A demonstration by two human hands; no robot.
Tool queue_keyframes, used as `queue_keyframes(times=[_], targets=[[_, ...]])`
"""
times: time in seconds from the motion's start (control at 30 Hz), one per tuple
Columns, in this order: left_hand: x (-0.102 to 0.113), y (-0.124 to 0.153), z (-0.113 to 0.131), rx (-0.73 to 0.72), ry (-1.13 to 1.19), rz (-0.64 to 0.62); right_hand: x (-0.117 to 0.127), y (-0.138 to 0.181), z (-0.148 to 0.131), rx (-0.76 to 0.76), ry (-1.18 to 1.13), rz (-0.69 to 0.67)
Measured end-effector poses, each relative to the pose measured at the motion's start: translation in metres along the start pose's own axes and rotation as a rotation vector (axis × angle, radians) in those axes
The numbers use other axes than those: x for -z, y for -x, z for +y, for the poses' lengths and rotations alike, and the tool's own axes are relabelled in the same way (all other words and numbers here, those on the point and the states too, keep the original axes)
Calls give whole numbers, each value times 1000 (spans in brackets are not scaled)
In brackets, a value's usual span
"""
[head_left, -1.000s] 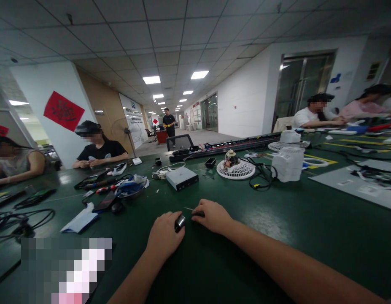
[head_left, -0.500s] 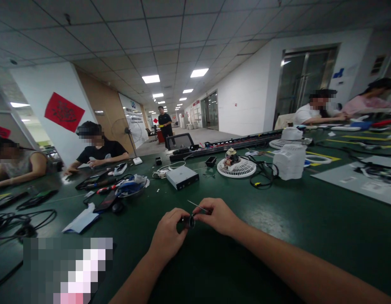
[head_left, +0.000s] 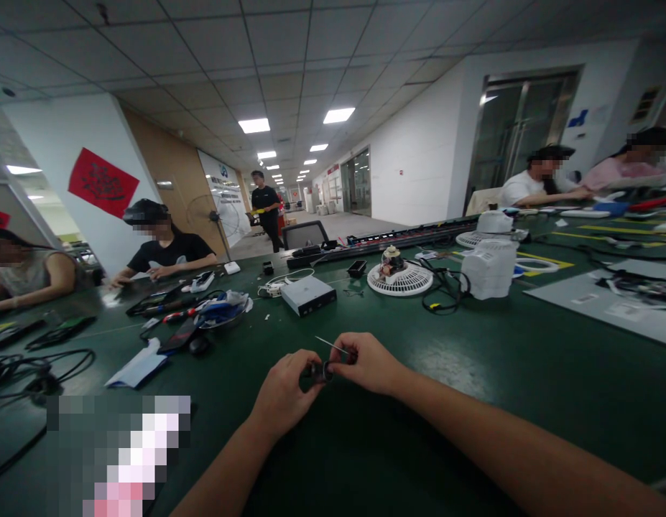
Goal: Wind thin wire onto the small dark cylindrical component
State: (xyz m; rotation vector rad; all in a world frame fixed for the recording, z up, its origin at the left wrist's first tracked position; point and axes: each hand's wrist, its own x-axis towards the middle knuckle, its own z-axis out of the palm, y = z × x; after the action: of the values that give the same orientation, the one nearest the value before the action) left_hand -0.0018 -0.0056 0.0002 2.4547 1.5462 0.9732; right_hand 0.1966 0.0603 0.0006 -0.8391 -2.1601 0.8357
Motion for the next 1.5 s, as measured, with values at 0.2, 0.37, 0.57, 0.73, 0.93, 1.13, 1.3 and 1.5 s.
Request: queue_keyframes(times=[0.2, 0.37, 0.57, 0.73, 0.93, 1.13, 1.3, 1.5], targets=[[0, 1, -1, -93, -1, 24, -2, 0, 4, -26, -117, -115], [1, 1, 1, -99, 32, 45, -6, 0, 5, -83, -85, -46], [3, 0, 1, -135, 31, 58, -8, -1, 1, -70, -35, -65], [3, -3, -5, -54, -18, 89, 5, -2, -5, -33, 92, 14], [5, -4, -11, 96, -40, 196, 23, 0, -5, 126, 380, -9], [4, -3, -6, 48, -52, 140, 16, 1, 0, 226, 438, -49], [2, -3, -2, 22, -55, 108, 15, 2, -2, 208, 541, -30], [4, -3, -2, 47, -27, 109, 16, 4, -5, 222, 512, -60]])
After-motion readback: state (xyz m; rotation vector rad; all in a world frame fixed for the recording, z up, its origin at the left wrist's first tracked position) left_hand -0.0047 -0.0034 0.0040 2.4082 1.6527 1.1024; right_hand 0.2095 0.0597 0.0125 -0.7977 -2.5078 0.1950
